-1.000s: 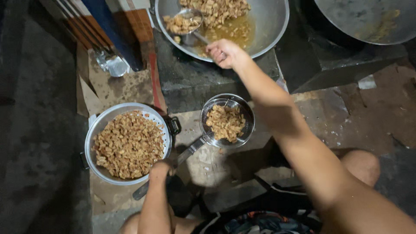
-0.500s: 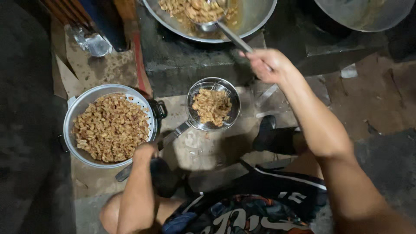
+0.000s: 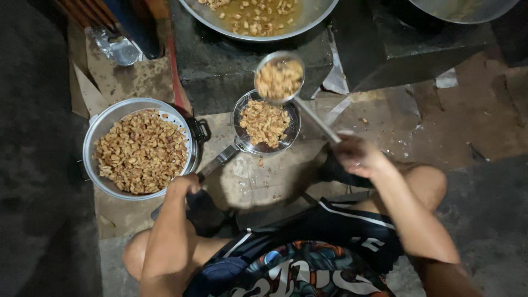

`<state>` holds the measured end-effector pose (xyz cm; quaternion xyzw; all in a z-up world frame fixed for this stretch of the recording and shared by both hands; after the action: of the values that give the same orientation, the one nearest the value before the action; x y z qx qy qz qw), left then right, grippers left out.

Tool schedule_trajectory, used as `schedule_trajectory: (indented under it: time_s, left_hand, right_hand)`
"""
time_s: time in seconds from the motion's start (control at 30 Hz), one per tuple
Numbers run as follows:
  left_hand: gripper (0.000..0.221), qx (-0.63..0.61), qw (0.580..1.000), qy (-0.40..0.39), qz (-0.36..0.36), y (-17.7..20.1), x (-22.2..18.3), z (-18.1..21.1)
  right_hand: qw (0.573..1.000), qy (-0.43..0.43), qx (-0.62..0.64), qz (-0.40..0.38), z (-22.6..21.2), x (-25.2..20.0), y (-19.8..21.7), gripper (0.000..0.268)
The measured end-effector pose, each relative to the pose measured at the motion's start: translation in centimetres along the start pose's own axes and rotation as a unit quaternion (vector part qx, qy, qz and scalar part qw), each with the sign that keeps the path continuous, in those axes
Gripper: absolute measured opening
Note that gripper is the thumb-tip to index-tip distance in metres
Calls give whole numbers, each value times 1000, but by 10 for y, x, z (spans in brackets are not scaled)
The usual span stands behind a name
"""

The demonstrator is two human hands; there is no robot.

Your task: The person scoops fried pieces from a large pan of oil using a slotted spoon and transfers them into a mesh strainer to drain.

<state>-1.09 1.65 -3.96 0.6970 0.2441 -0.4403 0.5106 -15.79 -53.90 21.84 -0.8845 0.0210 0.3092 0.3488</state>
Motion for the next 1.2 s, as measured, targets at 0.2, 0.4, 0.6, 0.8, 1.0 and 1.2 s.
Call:
schedule_trajectory:
  time_s: [0.2, 0.4, 0.6, 0.8, 1.0, 1.2]
  left_hand:
    - [36, 9, 1000, -5, 0, -4, -1, -4]
    - [34, 17, 1000, -17, 1, -2, 3, -1]
    - [32, 25, 999, -23, 2, 3, 6, 0]
    - [31, 29, 999, -23, 3, -3, 2, 1]
    - [29, 27, 999, -21, 0, -11, -3, -3]
    - [27, 31, 999, -26, 4, -1, 1, 1]
  right_hand:
    - [941, 6, -292, 168, 64, 24, 0, 40]
    - [841, 73, -504, 180, 74, 8, -27, 51]
    - [737, 55, -634, 225, 64, 6, -31, 62]
    - [742, 106, -630, 206, 71, 25, -24, 49]
    - [735, 132, -628, 218, 76, 18, -9, 60]
    - [908, 69, -384, 153, 72, 12, -3, 45]
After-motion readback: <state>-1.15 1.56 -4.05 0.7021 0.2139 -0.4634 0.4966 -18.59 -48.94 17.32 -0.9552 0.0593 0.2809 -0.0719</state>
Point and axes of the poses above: each hand's wrist, its own x-axis towards the middle knuckle, its own y-axis out of the back of the hand, z = x × y, the point moved 2 cm from there along x, towards the middle knuckle, and after that the axes turned 15 degrees about x, right-handed, at the moved point
